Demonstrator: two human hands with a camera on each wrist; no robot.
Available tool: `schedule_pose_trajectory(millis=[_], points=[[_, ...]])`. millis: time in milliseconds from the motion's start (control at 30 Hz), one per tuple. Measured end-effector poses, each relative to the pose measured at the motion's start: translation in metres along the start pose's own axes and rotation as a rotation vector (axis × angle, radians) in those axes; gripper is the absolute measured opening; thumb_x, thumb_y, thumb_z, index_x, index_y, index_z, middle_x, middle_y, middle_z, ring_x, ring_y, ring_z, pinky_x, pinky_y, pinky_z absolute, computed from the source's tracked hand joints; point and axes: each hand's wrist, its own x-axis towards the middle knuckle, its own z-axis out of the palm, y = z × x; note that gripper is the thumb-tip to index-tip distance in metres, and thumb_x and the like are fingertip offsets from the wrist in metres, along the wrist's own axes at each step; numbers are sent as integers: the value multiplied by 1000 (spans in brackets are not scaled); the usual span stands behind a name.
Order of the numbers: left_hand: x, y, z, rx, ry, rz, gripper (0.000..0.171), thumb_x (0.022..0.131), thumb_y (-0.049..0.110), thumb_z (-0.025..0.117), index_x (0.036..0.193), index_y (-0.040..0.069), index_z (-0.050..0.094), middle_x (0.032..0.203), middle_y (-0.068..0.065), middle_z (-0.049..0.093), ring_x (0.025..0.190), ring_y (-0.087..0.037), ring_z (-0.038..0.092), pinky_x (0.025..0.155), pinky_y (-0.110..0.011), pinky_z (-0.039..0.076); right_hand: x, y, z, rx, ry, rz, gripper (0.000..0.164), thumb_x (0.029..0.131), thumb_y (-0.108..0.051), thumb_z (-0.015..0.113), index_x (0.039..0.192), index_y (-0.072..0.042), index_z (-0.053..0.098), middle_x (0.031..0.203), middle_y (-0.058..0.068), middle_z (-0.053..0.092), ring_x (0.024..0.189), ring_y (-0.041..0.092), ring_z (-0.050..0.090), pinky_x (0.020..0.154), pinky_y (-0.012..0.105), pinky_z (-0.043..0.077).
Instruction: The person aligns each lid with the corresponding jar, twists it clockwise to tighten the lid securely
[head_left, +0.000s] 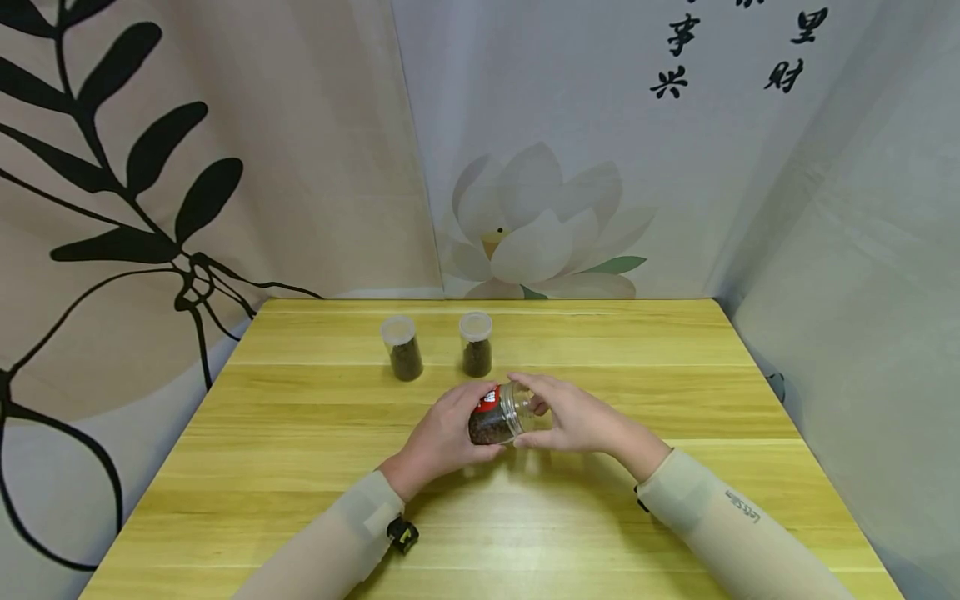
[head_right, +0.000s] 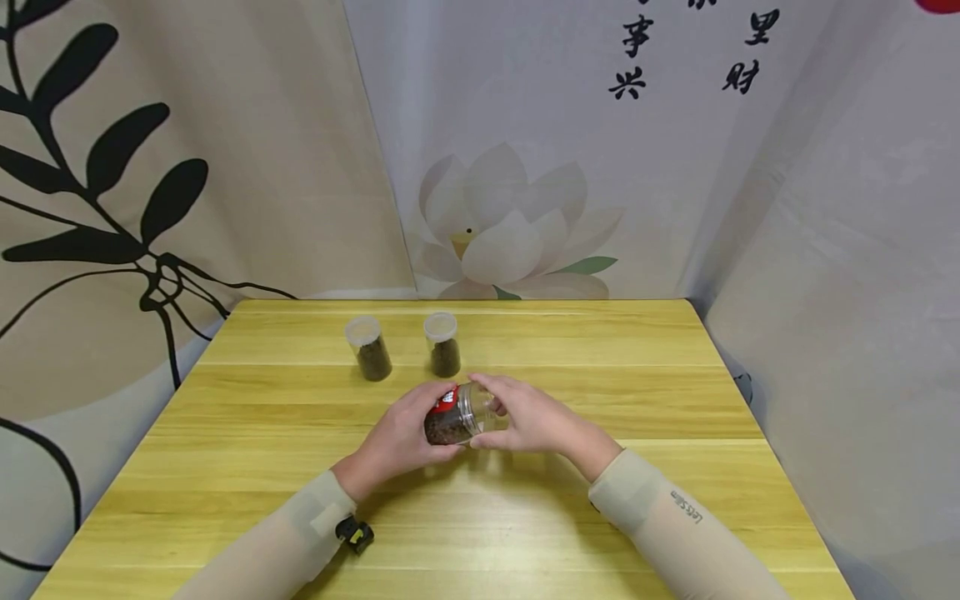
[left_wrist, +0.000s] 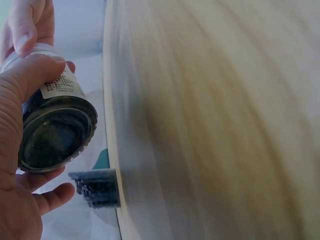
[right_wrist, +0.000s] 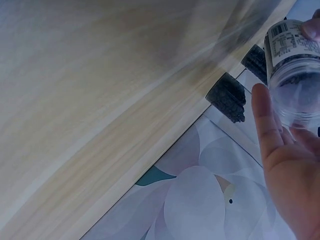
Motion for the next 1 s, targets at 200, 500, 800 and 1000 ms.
schedule_pose_trajectory(millis=[200,500,800,1000], points=[[-1,-1,1,30,-38,-20,100,73,33,101,154,2,50,147,-18,62,127,-35,67,102,-45,63,0,2,2,-7,-20,6,101,93,-52,80,167,-4,31,154,20,58,115,29,75,97,47,64],[1,-4,-1,7,9,-4,92,73,31,100,148,0,57,142,-17,65,120,-33,70,100,-44,64,-1,3,3,-100,52,-91,103,86,-30,92,169,-14,31,168,13,45,143,33,58,117,53,52],[1,-5,0,-25,9,1,92,72,31,101,148,2,57,142,-15,65,119,-29,70,98,-42,65,-2,3,1,-73,55,-97,93,89,-26,90,165,-13,38,156,15,58,117,26,74,101,46,63],[0,-3,-1,-20,-16,-19,93,73,32,100,150,4,55,143,-15,64,120,-29,69,98,-43,64,-1,3,1,-50,20,-31,94,92,-40,85,166,-11,36,148,16,63,112,24,76,95,46,65]])
